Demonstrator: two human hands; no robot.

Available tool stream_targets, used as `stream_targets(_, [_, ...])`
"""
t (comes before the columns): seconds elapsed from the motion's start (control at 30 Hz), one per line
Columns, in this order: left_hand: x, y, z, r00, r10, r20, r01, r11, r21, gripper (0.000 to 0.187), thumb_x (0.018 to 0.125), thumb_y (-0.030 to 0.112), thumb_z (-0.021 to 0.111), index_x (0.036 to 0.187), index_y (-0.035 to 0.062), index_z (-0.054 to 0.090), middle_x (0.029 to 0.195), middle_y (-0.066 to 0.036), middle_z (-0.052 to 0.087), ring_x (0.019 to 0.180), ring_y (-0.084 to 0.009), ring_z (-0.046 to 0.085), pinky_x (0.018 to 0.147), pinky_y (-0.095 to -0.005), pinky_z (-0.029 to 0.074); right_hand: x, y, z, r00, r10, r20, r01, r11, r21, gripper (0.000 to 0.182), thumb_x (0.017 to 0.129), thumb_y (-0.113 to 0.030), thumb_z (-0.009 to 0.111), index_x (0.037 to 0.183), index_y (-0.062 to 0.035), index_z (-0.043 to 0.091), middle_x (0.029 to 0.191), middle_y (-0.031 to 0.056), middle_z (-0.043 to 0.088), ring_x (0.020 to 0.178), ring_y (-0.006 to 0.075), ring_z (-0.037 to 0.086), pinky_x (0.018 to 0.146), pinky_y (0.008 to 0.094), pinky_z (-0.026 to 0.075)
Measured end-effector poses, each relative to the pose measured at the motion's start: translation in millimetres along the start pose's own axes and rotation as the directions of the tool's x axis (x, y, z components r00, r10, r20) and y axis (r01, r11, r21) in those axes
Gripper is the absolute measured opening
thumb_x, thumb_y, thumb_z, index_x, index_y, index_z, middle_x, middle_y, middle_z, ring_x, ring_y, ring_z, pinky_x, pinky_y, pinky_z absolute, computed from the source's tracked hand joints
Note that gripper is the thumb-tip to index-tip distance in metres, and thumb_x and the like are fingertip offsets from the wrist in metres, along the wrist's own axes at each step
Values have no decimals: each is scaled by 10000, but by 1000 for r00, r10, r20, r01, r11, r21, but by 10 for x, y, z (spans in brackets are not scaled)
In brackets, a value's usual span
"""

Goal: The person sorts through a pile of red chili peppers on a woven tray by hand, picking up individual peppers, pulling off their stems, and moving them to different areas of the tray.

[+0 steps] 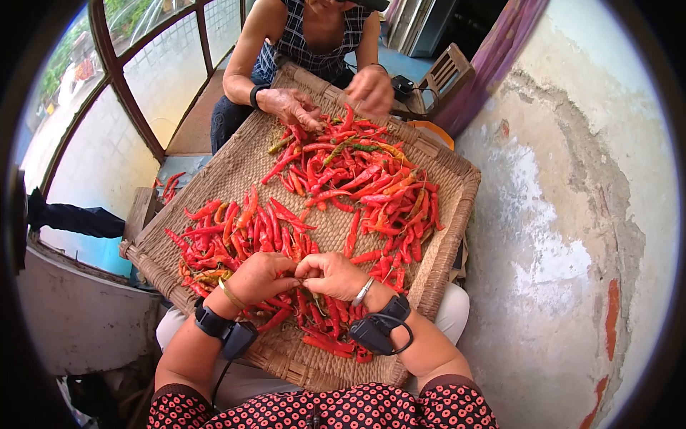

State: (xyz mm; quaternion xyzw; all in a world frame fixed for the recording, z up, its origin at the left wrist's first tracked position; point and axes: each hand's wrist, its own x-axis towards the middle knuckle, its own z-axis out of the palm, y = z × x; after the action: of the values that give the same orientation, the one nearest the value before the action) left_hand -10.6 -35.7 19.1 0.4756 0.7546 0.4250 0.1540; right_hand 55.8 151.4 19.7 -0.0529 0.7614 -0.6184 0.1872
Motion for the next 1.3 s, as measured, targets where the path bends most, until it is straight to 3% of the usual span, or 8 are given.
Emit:
stream_targets(0.17, [-5,25,-5,997,-79,-17,79,996,34,156,705,185,626,785,51,617,696,-127,604,656,-283,590,595,-361,464,0,-17,10,1000,15,23,-17,996,90,195,717,-57,583,909,-25,567,692,-7,547,636,49,499,572,216,420])
stream_targets(0.6, [-41,-54,-19,983,-167,72,157,980,123,154,707,169,628,818,62,622,647,-110,599,608,-256,595,560,-338,460,-149,-214,-475,963,195,185,-112,917,-383,227,724,-51,557,947,-7,572,743,1,556,674,72,505,608,216,417])
stream_targets(0.73, [-45,-70,-1,979,-190,79,169,961,220,165,720,204,599,823,78,620,650,-116,596,627,-274,589,574,-366,460,-164,-224,-571,994,104,40,-102,994,-40,202,754,-17,546,954,-6,573,786,-18,569,690,72,517,642,201,424])
stream_targets(0.8, [-42,-79,9,980,-183,83,162,963,215,166,722,211,592,824,83,619,648,-116,594,632,-281,587,576,-374,459,-144,-304,-542,956,13,-293,45,981,191,198,758,-21,559,954,7,571,774,-12,578,688,70,522,664,198,433])
stream_targets(1.0, [-22,-78,30,987,-143,66,125,965,230,181,722,217,595,827,70,613,659,-120,593,644,-297,581,584,-384,456,48,-20,-509,856,-50,-515,283,879,385,466,738,-86,633,1163,3,463,1134,111,462,949,143,501,791,267,432])
stream_targets(1.03, [-21,-61,24,984,-163,67,142,959,244,186,723,222,596,827,68,611,662,-123,593,648,-299,581,589,-386,457,57,13,-489,823,-122,-554,161,987,22,466,726,-103,642,1151,-12,476,1121,111,474,949,161,510,790,272,433])
stream_targets(1.1, [-28,-59,25,981,-184,67,161,953,256,192,724,227,597,826,65,610,665,-126,593,651,-301,581,593,-388,457,75,97,-460,778,-405,-481,10,773,-634,427,697,-142,651,1094,-52,521,1003,114,534,874,199,554,729,277,455])
stream_targets(1.3, [-35,-66,25,977,-206,53,179,930,320,215,730,243,590,860,72,604,698,-126,597,689,-300,586,611,-391,462,61,60,-204,984,-171,-52,86,709,-700,335,709,-176,631,1017,-70,551,798,93,562,773,227,576,679,322,459])
